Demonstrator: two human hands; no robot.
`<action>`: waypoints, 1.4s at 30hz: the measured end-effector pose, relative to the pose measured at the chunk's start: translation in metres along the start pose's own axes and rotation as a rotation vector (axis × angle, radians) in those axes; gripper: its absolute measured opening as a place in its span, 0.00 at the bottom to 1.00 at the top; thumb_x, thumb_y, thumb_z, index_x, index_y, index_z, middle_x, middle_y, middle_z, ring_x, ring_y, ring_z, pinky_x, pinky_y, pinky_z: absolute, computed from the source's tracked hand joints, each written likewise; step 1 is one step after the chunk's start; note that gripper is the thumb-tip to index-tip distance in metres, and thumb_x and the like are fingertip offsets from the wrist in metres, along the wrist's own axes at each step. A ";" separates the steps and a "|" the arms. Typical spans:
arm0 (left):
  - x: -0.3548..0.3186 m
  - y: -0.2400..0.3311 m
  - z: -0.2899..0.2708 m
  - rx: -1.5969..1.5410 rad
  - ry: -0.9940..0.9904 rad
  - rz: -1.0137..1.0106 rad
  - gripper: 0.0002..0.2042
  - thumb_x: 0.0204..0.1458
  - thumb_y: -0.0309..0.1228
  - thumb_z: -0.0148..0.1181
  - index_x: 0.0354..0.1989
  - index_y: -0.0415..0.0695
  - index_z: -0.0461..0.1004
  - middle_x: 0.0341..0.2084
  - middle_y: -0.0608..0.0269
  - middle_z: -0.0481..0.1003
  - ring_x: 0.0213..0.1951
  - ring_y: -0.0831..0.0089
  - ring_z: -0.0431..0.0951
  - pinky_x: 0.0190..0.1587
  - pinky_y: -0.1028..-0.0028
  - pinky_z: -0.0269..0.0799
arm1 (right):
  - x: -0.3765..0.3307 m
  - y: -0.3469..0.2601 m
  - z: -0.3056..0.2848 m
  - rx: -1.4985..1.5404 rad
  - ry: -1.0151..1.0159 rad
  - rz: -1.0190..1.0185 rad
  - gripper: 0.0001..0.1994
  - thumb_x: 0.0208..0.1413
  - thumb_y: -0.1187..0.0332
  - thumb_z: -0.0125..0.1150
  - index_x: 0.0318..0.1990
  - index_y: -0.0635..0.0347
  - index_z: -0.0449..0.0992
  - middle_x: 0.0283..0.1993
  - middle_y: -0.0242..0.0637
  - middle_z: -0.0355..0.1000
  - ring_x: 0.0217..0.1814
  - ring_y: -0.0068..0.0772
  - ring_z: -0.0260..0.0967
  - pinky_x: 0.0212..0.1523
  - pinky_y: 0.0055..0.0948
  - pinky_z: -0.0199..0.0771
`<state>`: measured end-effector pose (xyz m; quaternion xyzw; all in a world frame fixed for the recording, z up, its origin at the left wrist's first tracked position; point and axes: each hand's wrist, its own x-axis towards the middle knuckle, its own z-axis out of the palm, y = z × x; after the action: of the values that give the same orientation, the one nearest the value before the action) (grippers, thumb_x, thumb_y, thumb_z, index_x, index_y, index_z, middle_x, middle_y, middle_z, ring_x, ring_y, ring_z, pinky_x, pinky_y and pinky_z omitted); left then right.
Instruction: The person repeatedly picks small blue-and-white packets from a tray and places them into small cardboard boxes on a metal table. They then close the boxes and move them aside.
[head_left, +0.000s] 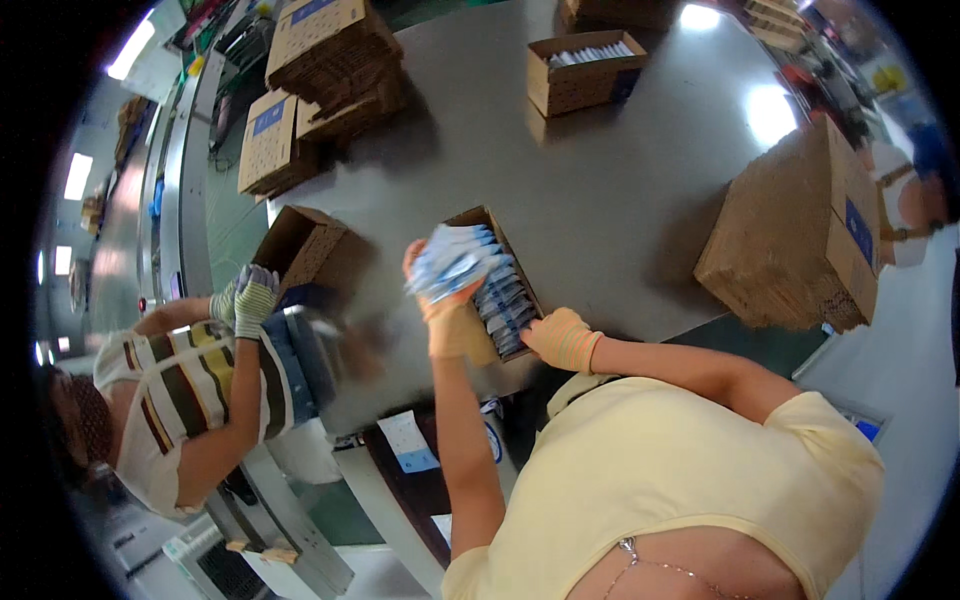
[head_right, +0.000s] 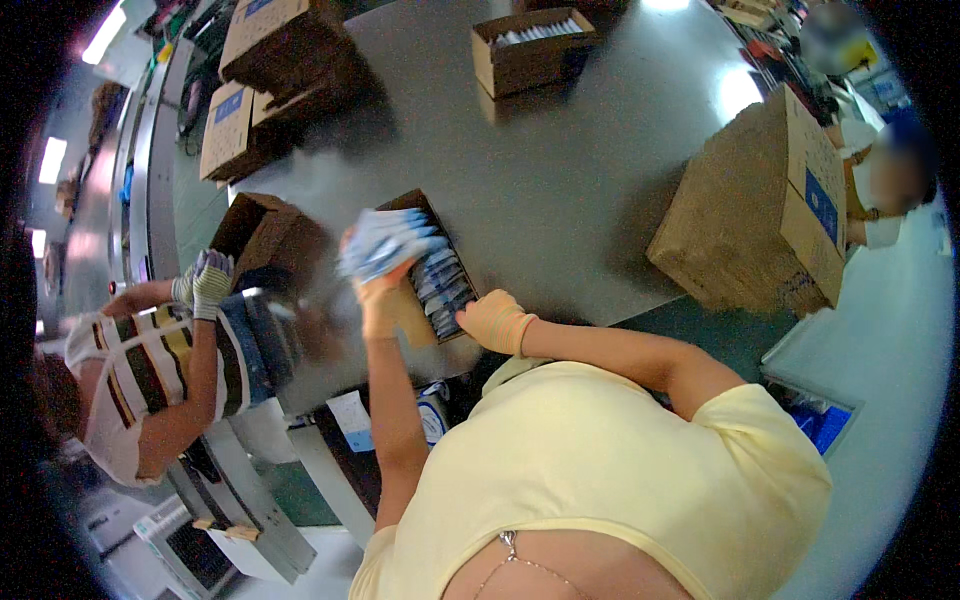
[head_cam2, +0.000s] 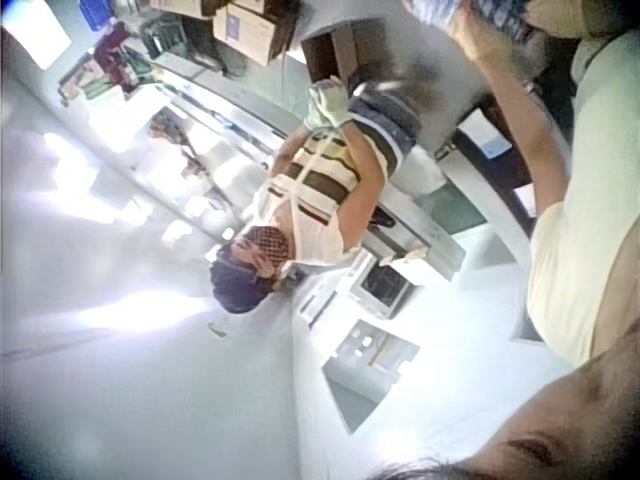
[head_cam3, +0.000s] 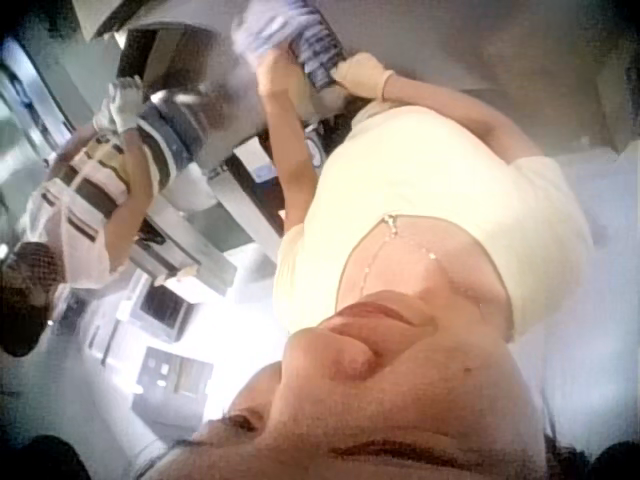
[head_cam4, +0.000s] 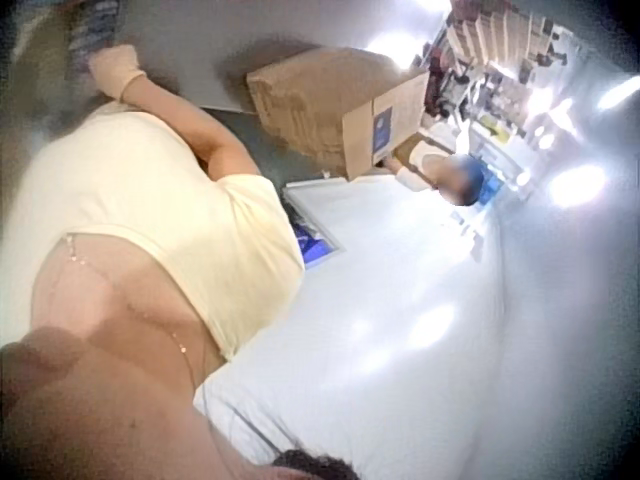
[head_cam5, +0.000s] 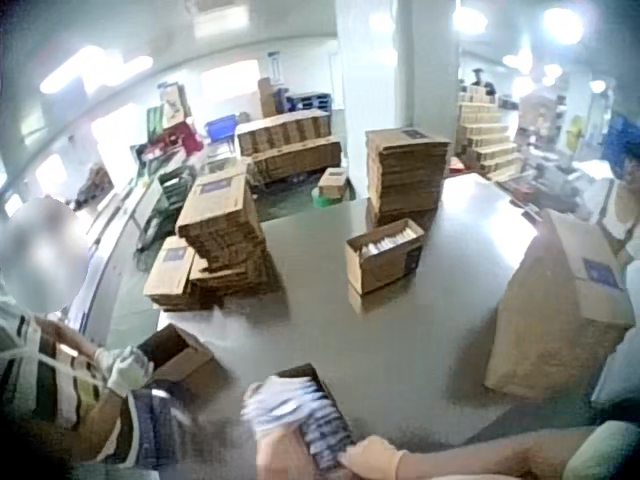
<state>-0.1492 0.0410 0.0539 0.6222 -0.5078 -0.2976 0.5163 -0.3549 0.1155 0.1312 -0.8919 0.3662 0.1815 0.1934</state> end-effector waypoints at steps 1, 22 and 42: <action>-0.004 -0.003 0.013 0.021 0.018 -0.057 0.41 0.30 0.29 0.77 0.59 0.49 0.63 0.66 0.58 0.50 0.63 0.60 0.56 0.60 0.52 0.59 | -0.002 -0.003 0.001 -0.008 -0.002 -0.002 0.09 0.54 0.64 0.54 0.39 0.55 0.73 0.37 0.40 0.75 0.37 0.41 0.77 0.33 0.38 0.74; -0.033 0.364 0.009 -0.712 -0.821 0.039 0.27 0.43 0.24 0.63 0.56 0.36 0.67 0.52 0.50 0.71 0.57 0.61 0.69 0.63 0.60 0.58 | -0.064 0.227 -0.020 0.251 0.723 1.022 0.13 0.54 0.60 0.55 0.38 0.63 0.71 0.33 0.48 0.76 0.33 0.49 0.76 0.33 0.42 0.76; -0.062 0.424 0.226 -0.358 -1.190 0.347 0.30 0.49 0.35 0.64 0.60 0.39 0.63 0.59 0.49 0.63 0.60 0.60 0.63 0.60 0.65 0.60 | -0.403 0.182 -0.066 -0.255 1.067 1.978 0.21 0.52 0.49 0.58 0.45 0.56 0.74 0.46 0.43 0.71 0.48 0.47 0.70 0.45 0.43 0.74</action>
<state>-0.5079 0.0432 0.3797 0.1641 -0.7430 -0.5841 0.2828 -0.7431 0.1999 0.3368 -0.1871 0.9257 -0.1128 -0.3087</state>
